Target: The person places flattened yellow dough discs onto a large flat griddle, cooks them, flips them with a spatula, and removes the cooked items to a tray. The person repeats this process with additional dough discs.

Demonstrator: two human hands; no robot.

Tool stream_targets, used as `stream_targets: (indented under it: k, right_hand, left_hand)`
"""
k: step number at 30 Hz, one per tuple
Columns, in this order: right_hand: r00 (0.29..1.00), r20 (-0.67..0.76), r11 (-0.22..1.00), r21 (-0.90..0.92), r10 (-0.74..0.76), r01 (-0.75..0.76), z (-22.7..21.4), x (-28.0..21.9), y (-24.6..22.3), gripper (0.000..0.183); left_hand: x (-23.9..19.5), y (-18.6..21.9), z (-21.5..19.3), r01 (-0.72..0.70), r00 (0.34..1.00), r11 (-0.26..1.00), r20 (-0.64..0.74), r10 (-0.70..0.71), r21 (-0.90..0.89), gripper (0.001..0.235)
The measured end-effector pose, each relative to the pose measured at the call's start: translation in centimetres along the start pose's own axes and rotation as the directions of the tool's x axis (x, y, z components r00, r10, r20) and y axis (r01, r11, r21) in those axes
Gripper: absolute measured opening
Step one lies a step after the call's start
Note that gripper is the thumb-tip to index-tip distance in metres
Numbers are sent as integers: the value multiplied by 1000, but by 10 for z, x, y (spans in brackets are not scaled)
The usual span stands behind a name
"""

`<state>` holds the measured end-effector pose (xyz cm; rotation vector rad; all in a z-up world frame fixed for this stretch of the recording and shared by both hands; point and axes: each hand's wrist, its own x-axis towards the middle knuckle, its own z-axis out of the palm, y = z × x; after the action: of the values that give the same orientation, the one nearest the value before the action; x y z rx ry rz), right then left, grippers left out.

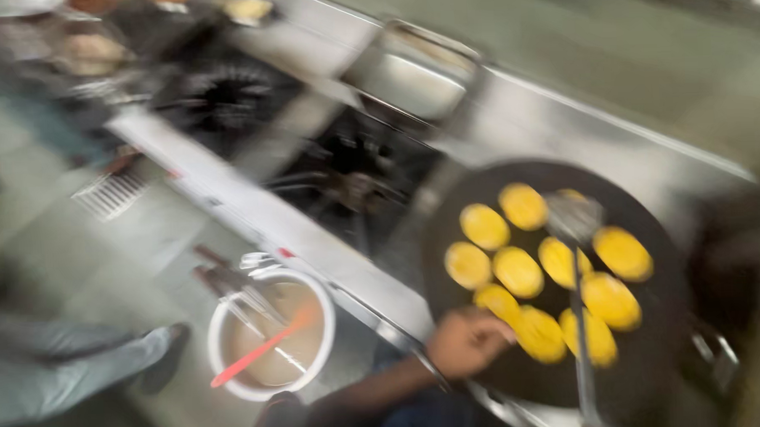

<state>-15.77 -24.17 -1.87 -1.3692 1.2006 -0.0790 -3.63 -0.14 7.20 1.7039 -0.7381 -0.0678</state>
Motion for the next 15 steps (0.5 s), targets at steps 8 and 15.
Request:
stream_targets:
  k: [8,15]
  right_hand:
    - [973,-222,990,-136,-59,29,-82,-116,52,33]
    - [963,-267,921,-381,-24,-83,-103,-149,60,39]
  left_hand:
    - [16,0,-22,176,984,983,-24,-177,-43,10]
    - [44,-20,-26,158,987,986,-30,-157,46,14]
